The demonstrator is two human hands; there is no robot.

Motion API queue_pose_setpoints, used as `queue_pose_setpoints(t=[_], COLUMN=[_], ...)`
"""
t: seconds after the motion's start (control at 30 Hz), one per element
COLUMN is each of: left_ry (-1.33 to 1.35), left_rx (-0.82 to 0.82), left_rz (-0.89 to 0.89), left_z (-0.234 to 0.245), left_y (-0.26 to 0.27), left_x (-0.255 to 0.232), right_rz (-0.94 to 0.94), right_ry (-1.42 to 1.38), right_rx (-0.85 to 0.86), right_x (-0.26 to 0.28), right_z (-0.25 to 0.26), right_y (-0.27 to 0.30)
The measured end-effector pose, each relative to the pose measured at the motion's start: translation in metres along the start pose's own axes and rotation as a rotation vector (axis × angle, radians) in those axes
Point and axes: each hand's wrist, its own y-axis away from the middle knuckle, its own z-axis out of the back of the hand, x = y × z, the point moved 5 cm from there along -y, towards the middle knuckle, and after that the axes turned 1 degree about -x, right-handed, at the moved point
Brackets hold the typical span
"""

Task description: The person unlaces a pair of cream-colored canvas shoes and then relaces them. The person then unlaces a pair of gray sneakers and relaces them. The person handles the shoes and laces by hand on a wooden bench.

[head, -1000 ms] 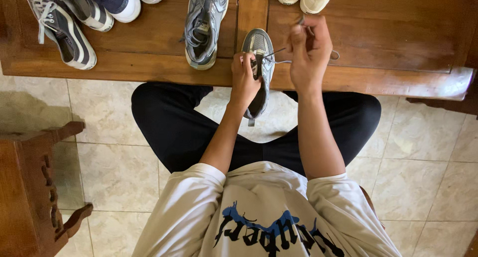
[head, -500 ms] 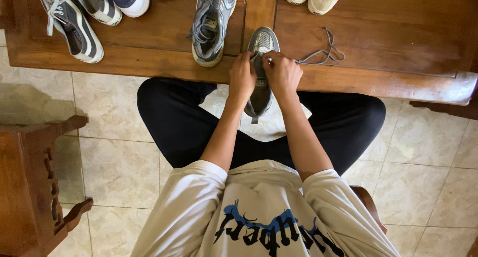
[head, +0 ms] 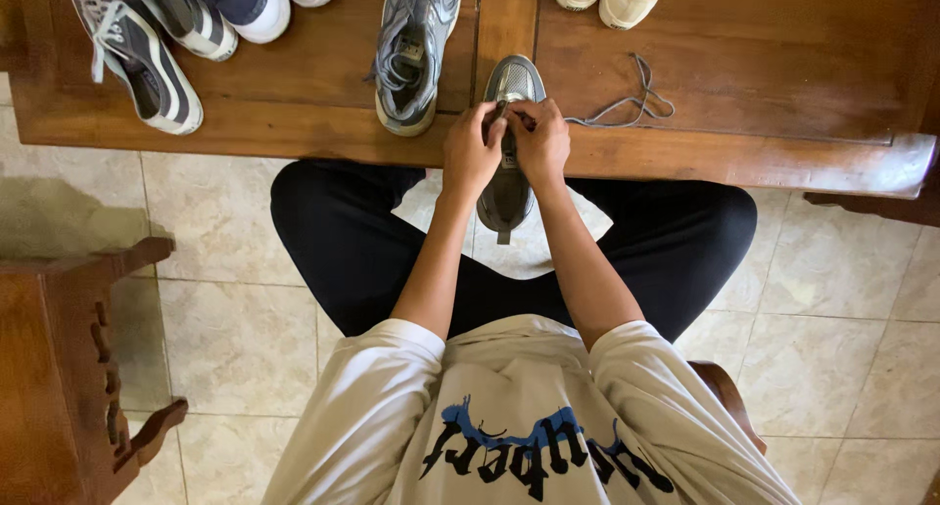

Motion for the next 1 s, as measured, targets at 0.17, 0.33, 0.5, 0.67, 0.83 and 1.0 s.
queue_pose_setpoints(t=[0.17,0.33,0.5,0.67,0.83,1.0], left_ry=[-0.088,-0.270,-0.012,0.899,0.239,-0.553], left_rx=[0.020,0.006,-0.069,-0.050,-0.156,0.443], left_rz=[0.114,0.077,0.056,0.091,-0.195,0.202], left_z=[0.002,-0.003,-0.006,0.012,0.081,0.071], left_y=[-0.015,-0.022,-0.029,-0.054,-0.075,-0.033], left_x=[0.001,-0.002,0.004,-0.019,-0.062,-0.024], right_rz=[0.048,0.034,0.229,0.297,0.074,0.292], right_ry=[0.053,0.061,0.291,0.282,0.242,0.162], right_rx=[-0.020,0.019,-0.057,-0.046,0.142,0.002], right_x=[-0.007,-0.002,0.028,0.027,-0.020,-0.030], right_z=[-0.005,0.000,0.019,0.033,0.020,0.013], right_y=[0.005,0.003,0.019,0.054,0.042,0.029])
